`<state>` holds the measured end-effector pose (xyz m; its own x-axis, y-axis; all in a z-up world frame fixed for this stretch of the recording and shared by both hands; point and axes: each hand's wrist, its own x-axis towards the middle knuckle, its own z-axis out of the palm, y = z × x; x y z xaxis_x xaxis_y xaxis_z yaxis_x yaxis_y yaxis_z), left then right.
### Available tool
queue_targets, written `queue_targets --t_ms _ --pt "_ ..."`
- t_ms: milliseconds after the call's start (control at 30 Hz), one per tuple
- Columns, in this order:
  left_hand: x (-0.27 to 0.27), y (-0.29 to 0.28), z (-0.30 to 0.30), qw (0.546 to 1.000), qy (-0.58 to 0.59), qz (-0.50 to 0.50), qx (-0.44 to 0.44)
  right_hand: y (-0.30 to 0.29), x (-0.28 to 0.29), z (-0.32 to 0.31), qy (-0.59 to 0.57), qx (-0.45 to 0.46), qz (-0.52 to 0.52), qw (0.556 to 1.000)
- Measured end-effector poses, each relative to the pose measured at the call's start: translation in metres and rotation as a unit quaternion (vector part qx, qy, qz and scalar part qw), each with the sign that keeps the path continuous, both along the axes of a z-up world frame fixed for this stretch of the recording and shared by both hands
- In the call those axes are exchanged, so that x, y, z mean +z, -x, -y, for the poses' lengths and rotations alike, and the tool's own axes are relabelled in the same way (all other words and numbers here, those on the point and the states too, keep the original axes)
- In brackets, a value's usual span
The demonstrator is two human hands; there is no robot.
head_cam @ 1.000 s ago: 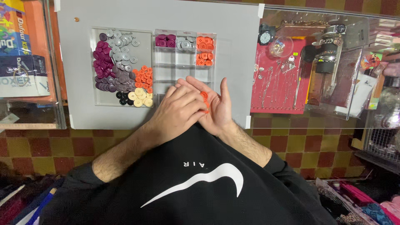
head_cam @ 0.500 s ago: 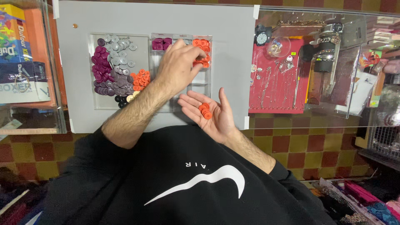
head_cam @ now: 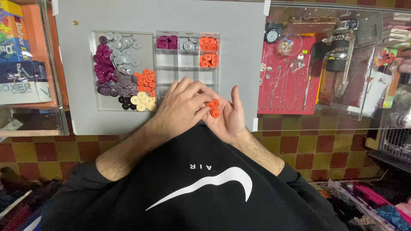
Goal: The person sorts buttons of various colors and sizes into a divided plastic tray. They pick orange, purple, and gray buttons from their hand and place them into the corresponding compartments of the container on a glass display counter.
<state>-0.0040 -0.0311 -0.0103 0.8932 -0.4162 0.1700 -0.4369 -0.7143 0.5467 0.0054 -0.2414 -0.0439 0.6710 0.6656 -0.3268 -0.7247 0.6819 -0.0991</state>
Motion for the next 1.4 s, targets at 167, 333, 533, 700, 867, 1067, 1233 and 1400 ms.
queue_targets --t_ms 167,333,533,700,867,1067,1233,1400 --pt "0.004 0.003 -0.001 0.999 0.034 0.006 0.014 0.003 -0.027 0.003 0.001 0.011 0.011 1.0" --pt "0.011 0.004 -0.002 0.998 0.033 0.057 0.015 0.012 -0.046 0.003 0.004 0.015 0.019 1.0" --pt "0.017 0.002 -0.009 0.999 0.048 0.003 -0.019 0.013 -0.037 0.0 0.004 0.02 0.002 1.0" --pt "0.017 0.002 -0.009 0.998 0.05 -0.031 -0.018 0.015 -0.034 -0.002 0.017 0.033 -0.001 0.999" --pt "0.017 0.0 -0.009 0.998 0.033 -0.031 -0.032 0.019 -0.063 0.004 0.015 0.045 -0.005 0.999" --pt "0.017 -0.001 -0.009 0.998 0.039 -0.03 -0.034 0.014 -0.046 0.002 0.008 0.056 -0.005 0.998" --pt "0.015 -0.013 -0.013 0.996 0.073 -0.05 -0.026 0.015 -0.048 0.002 0.019 0.049 -0.015 0.999" --pt "0.002 -0.046 -0.013 0.994 0.099 -0.031 0.028 0.013 -0.034 0.002 0.026 0.048 -0.02 0.998"
